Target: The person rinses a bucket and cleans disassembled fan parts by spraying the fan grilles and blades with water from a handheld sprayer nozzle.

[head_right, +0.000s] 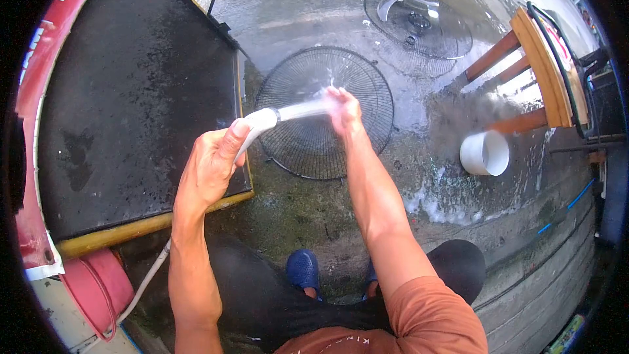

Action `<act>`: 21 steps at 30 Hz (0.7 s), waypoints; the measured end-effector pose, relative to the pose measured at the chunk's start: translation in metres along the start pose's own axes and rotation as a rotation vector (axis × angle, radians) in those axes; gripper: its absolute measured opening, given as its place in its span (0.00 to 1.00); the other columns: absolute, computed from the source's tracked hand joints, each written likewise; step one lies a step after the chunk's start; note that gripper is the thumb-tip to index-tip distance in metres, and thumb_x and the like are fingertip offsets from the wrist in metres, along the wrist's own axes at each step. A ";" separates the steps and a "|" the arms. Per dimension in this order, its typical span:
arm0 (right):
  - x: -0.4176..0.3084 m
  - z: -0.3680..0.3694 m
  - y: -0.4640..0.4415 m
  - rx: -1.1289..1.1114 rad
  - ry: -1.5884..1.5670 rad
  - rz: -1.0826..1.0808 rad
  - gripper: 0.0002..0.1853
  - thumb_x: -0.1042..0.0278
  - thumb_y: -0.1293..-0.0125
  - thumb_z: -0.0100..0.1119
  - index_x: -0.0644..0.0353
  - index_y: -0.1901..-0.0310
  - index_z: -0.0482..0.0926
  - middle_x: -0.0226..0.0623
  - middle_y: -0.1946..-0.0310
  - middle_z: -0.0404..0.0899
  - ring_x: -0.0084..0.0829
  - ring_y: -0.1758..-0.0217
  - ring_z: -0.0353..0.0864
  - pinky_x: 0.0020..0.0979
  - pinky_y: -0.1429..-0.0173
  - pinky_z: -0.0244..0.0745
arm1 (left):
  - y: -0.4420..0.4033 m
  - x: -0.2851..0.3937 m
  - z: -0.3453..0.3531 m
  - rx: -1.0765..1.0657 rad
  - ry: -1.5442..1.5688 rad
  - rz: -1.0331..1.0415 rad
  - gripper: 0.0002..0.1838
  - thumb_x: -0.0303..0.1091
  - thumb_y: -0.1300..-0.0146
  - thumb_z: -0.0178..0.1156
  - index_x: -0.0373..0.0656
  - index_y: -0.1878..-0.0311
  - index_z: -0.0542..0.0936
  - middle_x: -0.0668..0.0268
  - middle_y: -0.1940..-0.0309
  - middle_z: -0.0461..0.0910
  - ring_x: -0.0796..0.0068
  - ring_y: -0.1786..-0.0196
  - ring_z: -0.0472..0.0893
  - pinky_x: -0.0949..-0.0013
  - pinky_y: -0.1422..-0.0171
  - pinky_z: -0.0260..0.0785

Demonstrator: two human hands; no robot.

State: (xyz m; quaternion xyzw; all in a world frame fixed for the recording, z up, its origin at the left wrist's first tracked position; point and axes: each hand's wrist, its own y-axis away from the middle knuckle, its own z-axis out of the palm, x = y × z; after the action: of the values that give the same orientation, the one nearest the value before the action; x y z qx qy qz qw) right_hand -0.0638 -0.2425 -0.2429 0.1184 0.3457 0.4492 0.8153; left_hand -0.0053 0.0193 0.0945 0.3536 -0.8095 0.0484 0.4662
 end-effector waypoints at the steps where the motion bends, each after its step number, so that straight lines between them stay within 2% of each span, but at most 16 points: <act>1: -0.004 0.006 0.005 0.002 -0.003 0.003 0.21 0.58 0.23 0.48 0.67 0.43 0.78 0.45 0.47 0.82 0.43 0.41 0.79 0.43 0.32 0.73 | 0.000 0.002 0.002 0.034 0.013 0.010 0.43 0.73 0.28 0.48 0.33 0.74 0.74 0.68 0.83 0.64 0.77 0.75 0.66 0.65 0.70 0.59; 3: -0.004 0.015 0.008 0.040 -0.004 -0.029 0.19 0.58 0.23 0.48 0.65 0.43 0.79 0.41 0.47 0.82 0.40 0.41 0.79 0.41 0.31 0.71 | 0.001 0.008 0.005 0.103 0.041 0.031 0.42 0.72 0.27 0.49 0.33 0.74 0.74 0.68 0.83 0.64 0.77 0.75 0.65 0.65 0.70 0.59; 5: -0.005 0.020 0.001 0.111 0.000 -0.101 0.19 0.58 0.23 0.49 0.63 0.43 0.79 0.40 0.46 0.82 0.40 0.38 0.78 0.40 0.31 0.71 | 0.001 0.008 0.006 0.060 0.037 0.020 0.42 0.72 0.28 0.50 0.33 0.74 0.75 0.68 0.83 0.63 0.77 0.75 0.65 0.64 0.70 0.60; 8: -0.010 0.001 -0.021 0.039 -0.054 -0.105 0.20 0.58 0.23 0.48 0.64 0.42 0.79 0.42 0.44 0.82 0.41 0.37 0.78 0.41 0.30 0.71 | 0.003 0.006 0.006 -0.048 0.018 -0.004 0.42 0.71 0.28 0.50 0.33 0.75 0.74 0.69 0.83 0.63 0.78 0.75 0.65 0.64 0.70 0.60; 9: -0.014 0.001 -0.019 0.054 -0.063 -0.099 0.21 0.60 0.23 0.47 0.65 0.40 0.78 0.43 0.41 0.81 0.42 0.39 0.80 0.42 0.32 0.74 | 0.003 0.005 0.006 -0.093 0.010 -0.013 0.42 0.72 0.28 0.50 0.34 0.75 0.74 0.69 0.84 0.63 0.78 0.75 0.65 0.64 0.70 0.60; 12: -0.018 0.002 0.004 0.022 0.252 -0.138 0.22 0.62 0.25 0.51 0.66 0.38 0.78 0.44 0.40 0.81 0.41 0.41 0.82 0.41 0.33 0.77 | 0.003 0.000 0.002 -0.162 -0.068 -0.051 0.45 0.74 0.27 0.44 0.33 0.72 0.79 0.69 0.82 0.70 0.78 0.76 0.69 0.66 0.68 0.62; 13: -0.021 0.014 0.018 0.044 0.410 -0.111 0.22 0.61 0.27 0.55 0.67 0.39 0.79 0.45 0.40 0.81 0.41 0.41 0.83 0.41 0.37 0.81 | 0.002 0.001 0.002 -0.140 -0.131 -0.086 0.45 0.74 0.27 0.44 0.33 0.73 0.79 0.67 0.82 0.70 0.77 0.76 0.69 0.65 0.68 0.62; 15: -0.014 0.024 0.031 -0.024 0.661 -0.009 0.21 0.59 0.27 0.56 0.68 0.42 0.81 0.46 0.43 0.83 0.42 0.41 0.83 0.45 0.40 0.83 | 0.001 0.005 0.002 -0.100 -0.254 -0.151 0.45 0.75 0.28 0.45 0.34 0.75 0.78 0.64 0.84 0.69 0.75 0.76 0.69 0.63 0.68 0.63; 16: -0.011 0.029 0.036 -0.059 0.787 0.044 0.21 0.58 0.27 0.56 0.68 0.43 0.81 0.47 0.44 0.84 0.43 0.41 0.84 0.47 0.41 0.84 | 0.001 0.010 0.001 -0.094 -0.301 -0.209 0.45 0.75 0.29 0.46 0.33 0.76 0.78 0.60 0.84 0.71 0.67 0.76 0.72 0.59 0.66 0.65; 18: -0.005 0.038 0.046 -0.029 0.768 0.257 0.21 0.58 0.26 0.57 0.70 0.44 0.81 0.48 0.47 0.84 0.45 0.47 0.86 0.45 0.49 0.88 | 0.002 0.019 -0.001 -0.076 -0.398 -0.330 0.45 0.76 0.31 0.49 0.33 0.77 0.77 0.53 0.84 0.75 0.51 0.76 0.78 0.50 0.63 0.70; 20: 0.008 0.036 0.044 -0.007 0.773 0.266 0.22 0.58 0.24 0.55 0.71 0.44 0.81 0.50 0.47 0.84 0.44 0.49 0.87 0.43 0.50 0.88 | 0.002 0.017 0.003 0.082 -0.503 -0.321 0.45 0.75 0.31 0.49 0.33 0.76 0.79 0.48 0.80 0.79 0.42 0.70 0.81 0.46 0.59 0.72; 21: 0.014 0.033 0.042 0.002 0.765 0.182 0.22 0.58 0.24 0.54 0.71 0.44 0.81 0.50 0.47 0.84 0.44 0.49 0.87 0.43 0.49 0.88 | 0.002 0.017 0.004 0.161 -0.555 -0.314 0.45 0.75 0.31 0.49 0.33 0.75 0.81 0.45 0.78 0.80 0.38 0.67 0.83 0.44 0.57 0.73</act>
State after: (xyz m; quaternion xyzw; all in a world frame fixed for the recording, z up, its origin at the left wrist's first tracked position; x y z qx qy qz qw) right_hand -0.0636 -0.2033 -0.2037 -0.0266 0.6132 0.5308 0.5844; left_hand -0.0148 0.0097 0.1060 0.5095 -0.8348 -0.0585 0.2003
